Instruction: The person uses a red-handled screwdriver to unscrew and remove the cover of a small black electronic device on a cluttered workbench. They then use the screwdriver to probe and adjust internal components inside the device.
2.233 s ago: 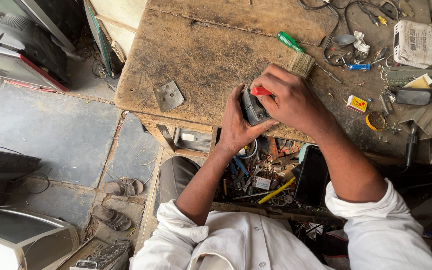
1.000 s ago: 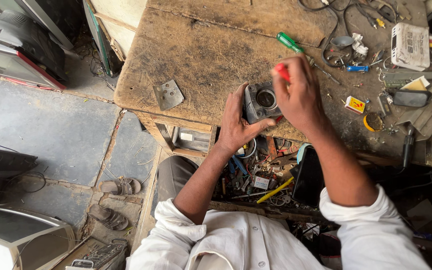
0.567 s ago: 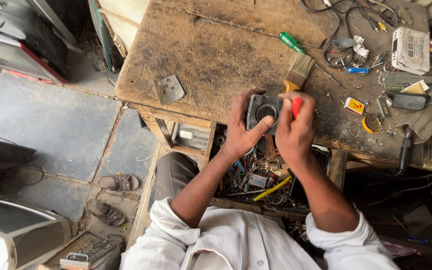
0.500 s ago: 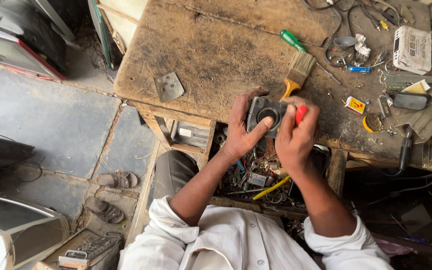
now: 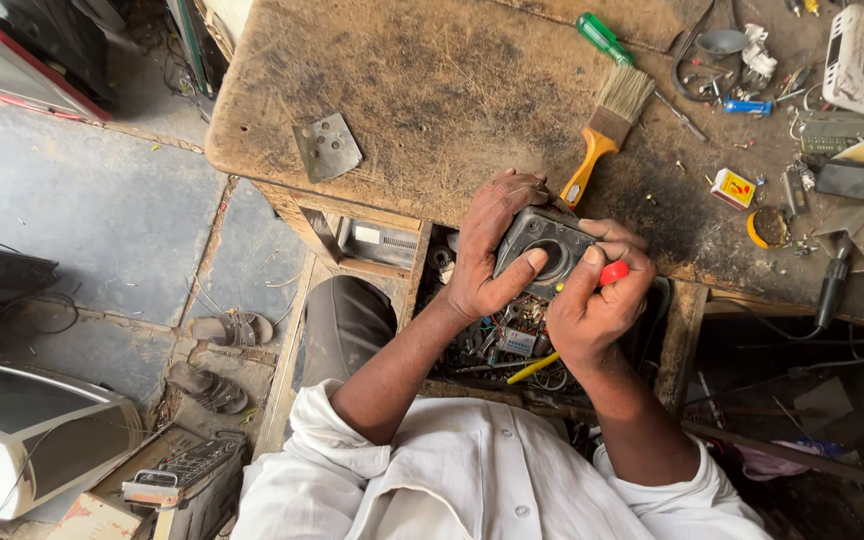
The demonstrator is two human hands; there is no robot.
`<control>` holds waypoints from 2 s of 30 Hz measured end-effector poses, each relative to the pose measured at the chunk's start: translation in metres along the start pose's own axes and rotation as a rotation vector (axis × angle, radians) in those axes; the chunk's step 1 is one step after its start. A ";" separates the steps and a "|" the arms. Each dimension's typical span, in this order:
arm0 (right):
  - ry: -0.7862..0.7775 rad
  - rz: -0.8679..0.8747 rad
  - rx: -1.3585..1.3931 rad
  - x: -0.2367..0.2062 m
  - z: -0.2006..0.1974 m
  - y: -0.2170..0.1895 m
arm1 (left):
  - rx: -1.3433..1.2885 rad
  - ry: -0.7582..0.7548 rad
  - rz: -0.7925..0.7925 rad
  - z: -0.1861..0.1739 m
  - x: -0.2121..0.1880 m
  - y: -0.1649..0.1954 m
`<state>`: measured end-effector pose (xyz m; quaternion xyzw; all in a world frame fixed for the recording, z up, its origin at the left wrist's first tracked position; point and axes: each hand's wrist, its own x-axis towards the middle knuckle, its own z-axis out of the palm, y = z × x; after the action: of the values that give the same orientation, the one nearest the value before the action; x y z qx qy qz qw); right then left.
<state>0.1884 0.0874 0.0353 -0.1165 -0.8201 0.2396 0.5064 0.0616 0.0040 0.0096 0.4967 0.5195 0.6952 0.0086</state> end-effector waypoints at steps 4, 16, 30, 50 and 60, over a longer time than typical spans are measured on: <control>-0.026 0.088 0.007 0.003 -0.010 0.012 | -0.015 -0.012 0.000 0.000 0.001 -0.001; -0.448 0.262 -0.780 0.070 -0.055 0.109 | -0.017 -0.016 -0.043 0.002 0.000 -0.006; -0.258 0.123 -0.574 0.052 -0.068 0.099 | -0.071 0.002 -0.066 0.004 0.002 -0.018; -0.122 0.383 -0.108 0.000 -0.090 0.092 | -0.021 0.073 -0.004 0.013 -0.001 -0.039; -0.099 1.039 0.813 -0.033 -0.048 0.042 | 0.084 0.002 -0.156 0.001 -0.002 -0.004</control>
<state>0.2441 0.1227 0.0064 -0.2854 -0.5236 0.7483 0.2905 0.0614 0.0060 0.0054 0.4540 0.5853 0.6705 0.0417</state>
